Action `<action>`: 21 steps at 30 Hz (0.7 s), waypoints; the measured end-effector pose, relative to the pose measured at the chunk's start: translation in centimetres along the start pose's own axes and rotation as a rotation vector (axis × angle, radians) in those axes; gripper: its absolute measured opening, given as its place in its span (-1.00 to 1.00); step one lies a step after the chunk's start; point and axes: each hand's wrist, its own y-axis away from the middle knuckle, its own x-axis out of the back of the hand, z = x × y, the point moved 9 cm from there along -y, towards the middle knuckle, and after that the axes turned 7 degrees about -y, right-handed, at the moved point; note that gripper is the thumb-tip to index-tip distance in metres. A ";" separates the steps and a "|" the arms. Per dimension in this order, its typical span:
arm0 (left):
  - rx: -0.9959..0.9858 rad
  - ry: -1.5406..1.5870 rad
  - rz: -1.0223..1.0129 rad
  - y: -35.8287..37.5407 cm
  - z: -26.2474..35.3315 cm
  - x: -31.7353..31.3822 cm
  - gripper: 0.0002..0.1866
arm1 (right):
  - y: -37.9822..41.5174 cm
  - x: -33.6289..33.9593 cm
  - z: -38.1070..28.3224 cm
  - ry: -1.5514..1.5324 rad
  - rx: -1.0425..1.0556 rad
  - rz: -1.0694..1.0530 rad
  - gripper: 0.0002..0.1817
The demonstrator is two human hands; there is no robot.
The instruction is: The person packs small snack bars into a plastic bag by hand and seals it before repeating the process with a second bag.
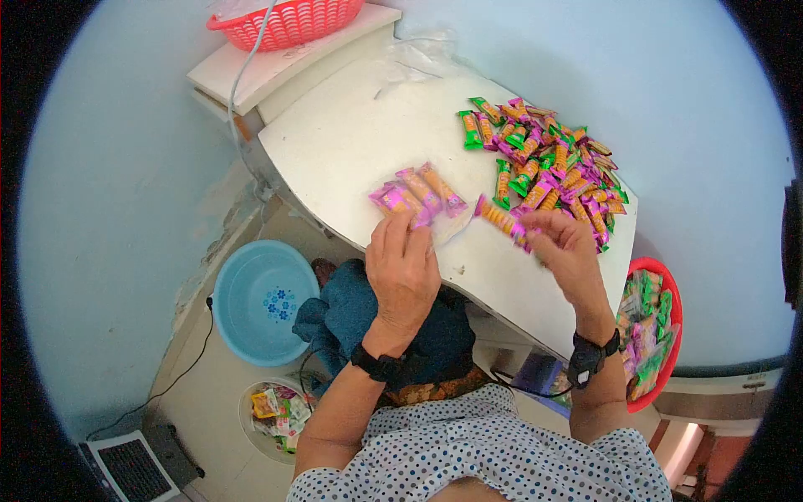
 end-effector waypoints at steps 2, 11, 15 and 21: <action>0.006 -0.013 0.012 0.0 0.0 0.1 -0.77 | 0.9 -1.0 2.1 -0.157 -0.112 -0.102 -0.73; 0.003 0.040 0.025 -0.1 -0.5 -0.1 -0.69 | 1.6 -2.8 4.3 -0.307 -0.258 -0.149 -0.72; 0.008 0.030 0.024 -0.1 -0.3 -0.1 -0.69 | 1.6 -3.5 4.9 -0.324 -0.286 -0.171 -0.70; 0.010 0.045 0.042 -0.1 -0.4 0.0 -0.73 | 0.0 -7.2 5.3 -0.445 -0.321 -0.203 -0.70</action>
